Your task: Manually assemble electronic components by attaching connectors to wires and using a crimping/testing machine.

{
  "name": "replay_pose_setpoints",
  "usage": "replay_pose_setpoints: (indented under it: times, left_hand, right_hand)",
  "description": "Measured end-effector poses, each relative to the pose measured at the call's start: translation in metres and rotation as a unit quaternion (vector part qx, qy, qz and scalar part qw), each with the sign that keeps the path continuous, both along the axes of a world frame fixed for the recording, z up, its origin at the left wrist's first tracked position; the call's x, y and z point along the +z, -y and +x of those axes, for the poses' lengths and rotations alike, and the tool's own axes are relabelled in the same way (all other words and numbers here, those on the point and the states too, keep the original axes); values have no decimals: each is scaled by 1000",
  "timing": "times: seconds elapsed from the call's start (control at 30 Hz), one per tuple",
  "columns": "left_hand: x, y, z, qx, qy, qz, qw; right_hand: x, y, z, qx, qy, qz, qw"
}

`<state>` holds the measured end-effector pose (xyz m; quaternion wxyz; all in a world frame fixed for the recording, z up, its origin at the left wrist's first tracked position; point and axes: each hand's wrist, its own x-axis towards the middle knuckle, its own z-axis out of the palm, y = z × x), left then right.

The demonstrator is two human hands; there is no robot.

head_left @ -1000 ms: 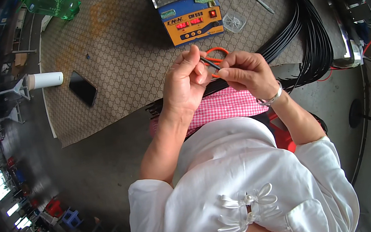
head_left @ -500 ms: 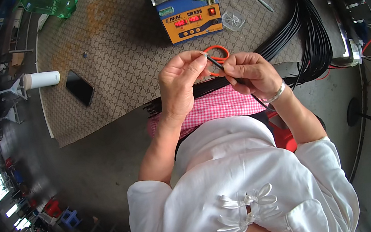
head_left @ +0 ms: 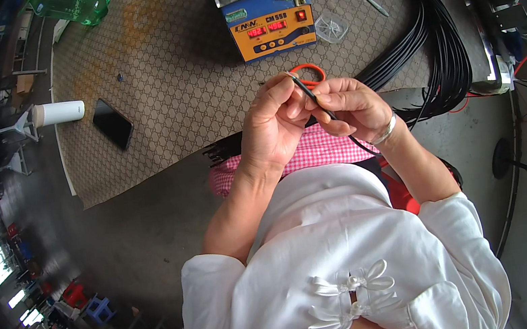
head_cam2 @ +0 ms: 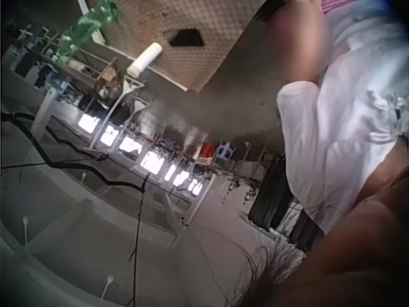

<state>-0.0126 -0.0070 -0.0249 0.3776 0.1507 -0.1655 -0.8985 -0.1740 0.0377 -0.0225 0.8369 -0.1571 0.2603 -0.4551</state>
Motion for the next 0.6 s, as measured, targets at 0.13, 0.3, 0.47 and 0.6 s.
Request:
replay_pose_setpoints:
  times: [0.13,0.3,0.47,0.6]
  left_hand:
    - [5,2,6,-24,1,26,999]
    - [21,1,7,58,176,-69,980]
    - [25,3,10,85,275,-162,944]
    - [24,6,13,87,298,-183,933]
  right_hand:
    - [4,-3,3,-32,-36,-33,998]
    - [7,-2,3,-104,-129,-40,985]
    - [7,-4,1,-95,-176,-40,979]
    - [6,-4,1,-89,-212,-50,972]
